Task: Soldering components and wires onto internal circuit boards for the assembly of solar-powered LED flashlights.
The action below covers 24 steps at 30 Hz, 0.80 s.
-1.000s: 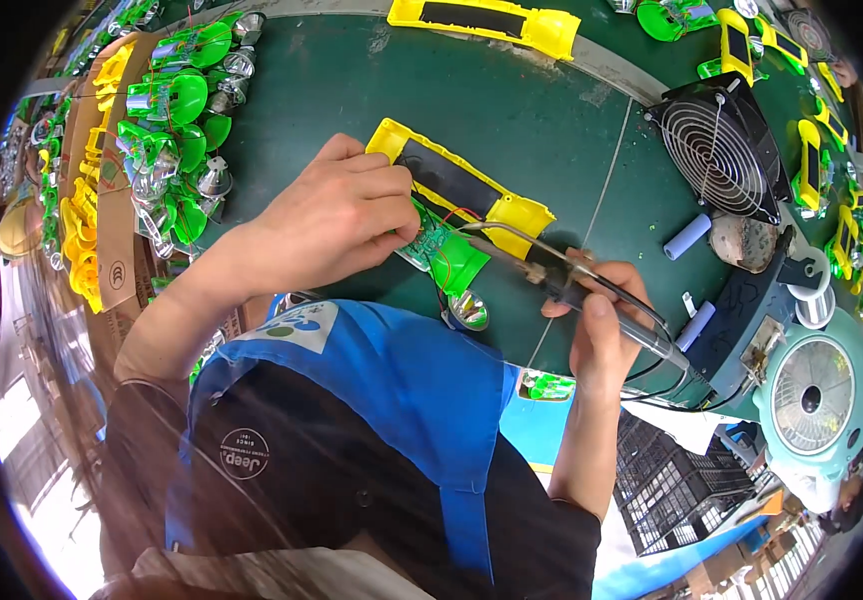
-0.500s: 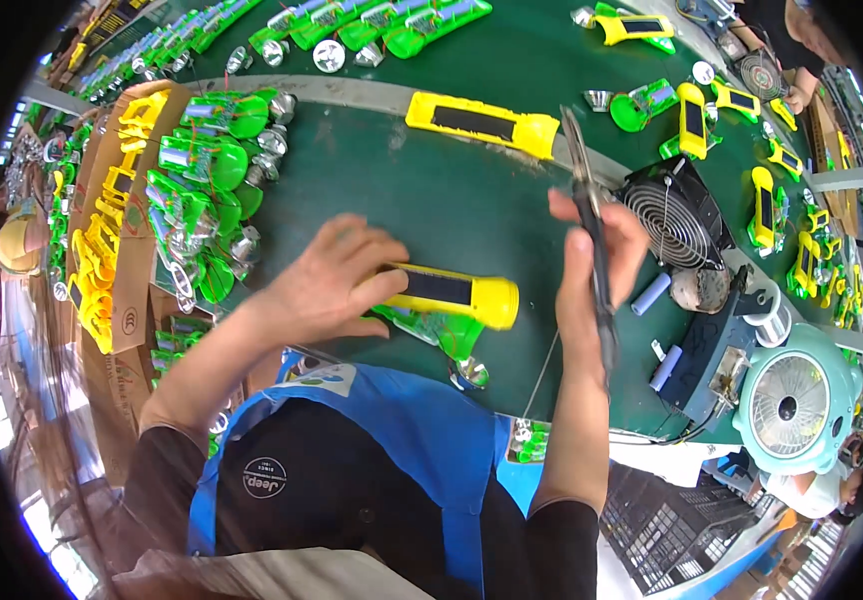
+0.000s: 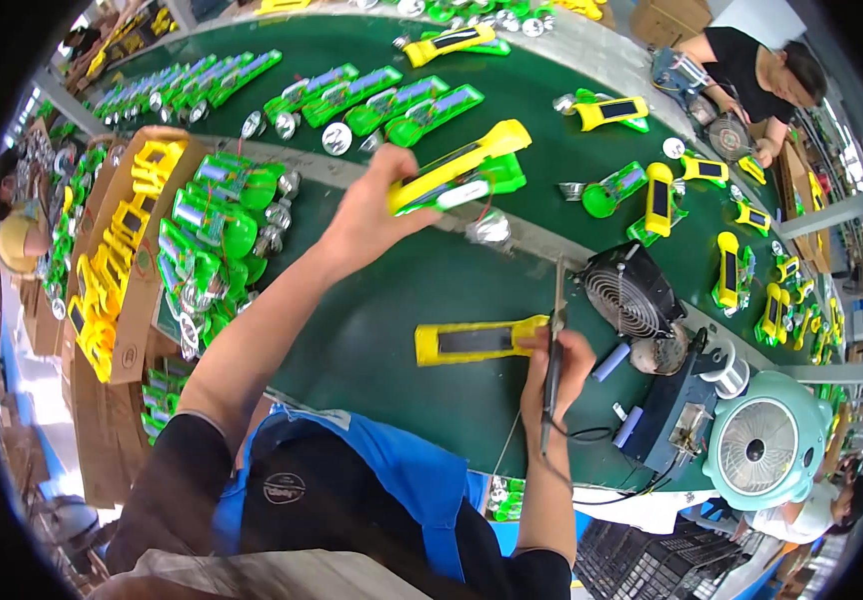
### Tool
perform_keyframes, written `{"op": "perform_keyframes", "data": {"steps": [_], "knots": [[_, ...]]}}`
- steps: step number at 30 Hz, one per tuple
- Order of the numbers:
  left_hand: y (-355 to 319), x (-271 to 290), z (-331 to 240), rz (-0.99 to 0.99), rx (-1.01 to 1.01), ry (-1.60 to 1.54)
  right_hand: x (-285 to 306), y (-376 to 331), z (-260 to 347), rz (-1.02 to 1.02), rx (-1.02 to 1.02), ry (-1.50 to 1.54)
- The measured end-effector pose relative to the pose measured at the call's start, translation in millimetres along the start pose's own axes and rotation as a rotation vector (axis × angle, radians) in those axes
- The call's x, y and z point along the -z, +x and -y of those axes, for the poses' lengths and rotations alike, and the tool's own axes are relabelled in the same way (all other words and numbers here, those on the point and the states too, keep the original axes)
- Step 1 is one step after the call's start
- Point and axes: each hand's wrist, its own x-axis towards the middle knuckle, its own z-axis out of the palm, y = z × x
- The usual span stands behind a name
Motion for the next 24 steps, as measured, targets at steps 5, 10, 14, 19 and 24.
{"op": "perform_keyframes", "data": {"steps": [5,10,14,19,24], "knots": [[85,-66,37,-0.081,-0.018,0.298,-12,-5,-4,0.141,0.002,0.132],[100,-82,43,-0.202,-0.289,0.435,11,-12,-17,0.164,-0.131,0.123],[131,-19,61,-0.418,-0.216,0.710,14,-14,-16,0.119,-0.038,0.213],[146,-42,57,0.009,0.035,1.019,22,-1,20,0.327,0.047,-0.070],[137,-30,59,0.081,0.074,1.035,-2,-5,-3,0.316,0.012,0.000]]}}
